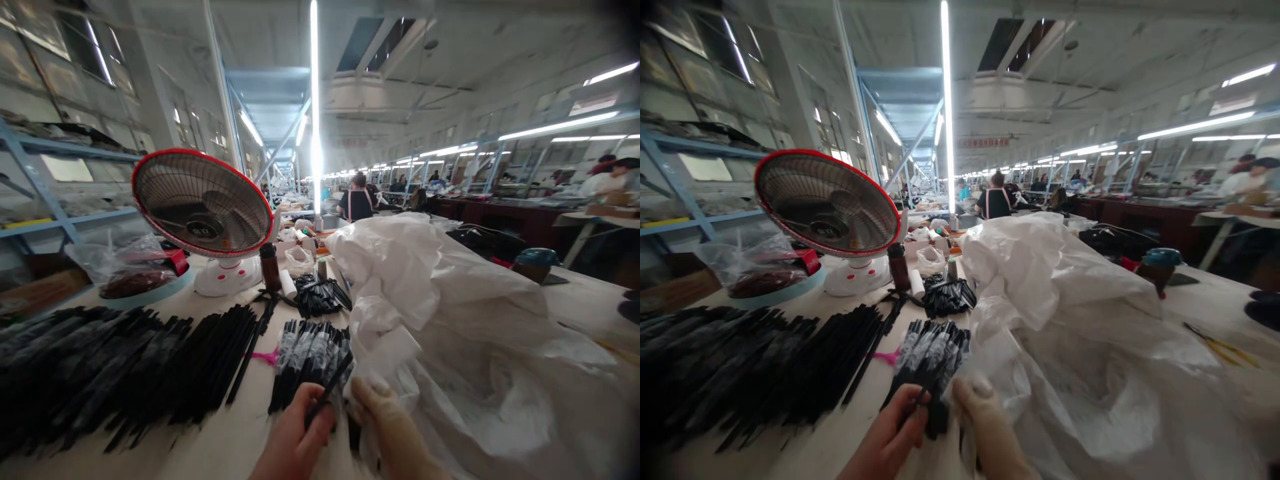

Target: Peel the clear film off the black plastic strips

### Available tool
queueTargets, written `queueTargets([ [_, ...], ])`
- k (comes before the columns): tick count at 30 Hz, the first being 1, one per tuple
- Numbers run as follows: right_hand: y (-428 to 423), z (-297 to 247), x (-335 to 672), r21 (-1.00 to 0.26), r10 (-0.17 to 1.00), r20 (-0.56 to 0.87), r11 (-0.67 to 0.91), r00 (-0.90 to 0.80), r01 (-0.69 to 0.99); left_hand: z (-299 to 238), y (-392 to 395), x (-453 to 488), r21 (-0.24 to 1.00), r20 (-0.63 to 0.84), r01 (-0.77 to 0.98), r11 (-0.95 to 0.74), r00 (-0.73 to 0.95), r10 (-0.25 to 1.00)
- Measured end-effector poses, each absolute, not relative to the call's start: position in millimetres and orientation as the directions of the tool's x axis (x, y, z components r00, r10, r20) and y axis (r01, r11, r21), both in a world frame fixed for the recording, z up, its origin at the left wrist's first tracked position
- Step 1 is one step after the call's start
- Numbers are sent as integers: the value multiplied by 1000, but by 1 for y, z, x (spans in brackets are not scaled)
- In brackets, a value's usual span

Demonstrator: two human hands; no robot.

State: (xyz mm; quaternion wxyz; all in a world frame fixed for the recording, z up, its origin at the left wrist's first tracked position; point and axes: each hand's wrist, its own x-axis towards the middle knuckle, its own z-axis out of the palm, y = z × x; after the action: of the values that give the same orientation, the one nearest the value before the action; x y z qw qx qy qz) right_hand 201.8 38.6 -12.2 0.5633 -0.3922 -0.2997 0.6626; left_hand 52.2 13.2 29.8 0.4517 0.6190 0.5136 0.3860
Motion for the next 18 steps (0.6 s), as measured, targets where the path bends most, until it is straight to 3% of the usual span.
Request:
queueTargets([
  [2,42,1,214,-836,984,-174,-124,44,-534,31,5,44,943,-58,331,-11,197,979],
  [6,49,13,226,-813,994,-105,-64,37,-579,27,-5,35,932,-275,332,148,377,885],
  [10,50,9,222,-820,995,-88,-44,50,-571,20,-4,44,926,-345,307,219,452,823],
  [15,46,2,219,-939,996,-11,18,84,-343,18,3,55,915,-396,275,295,478,784],
  [18,39,-5,215,-986,1000,-30,-30,-6,-161,22,8,54,908,-419,240,343,520,745],
])
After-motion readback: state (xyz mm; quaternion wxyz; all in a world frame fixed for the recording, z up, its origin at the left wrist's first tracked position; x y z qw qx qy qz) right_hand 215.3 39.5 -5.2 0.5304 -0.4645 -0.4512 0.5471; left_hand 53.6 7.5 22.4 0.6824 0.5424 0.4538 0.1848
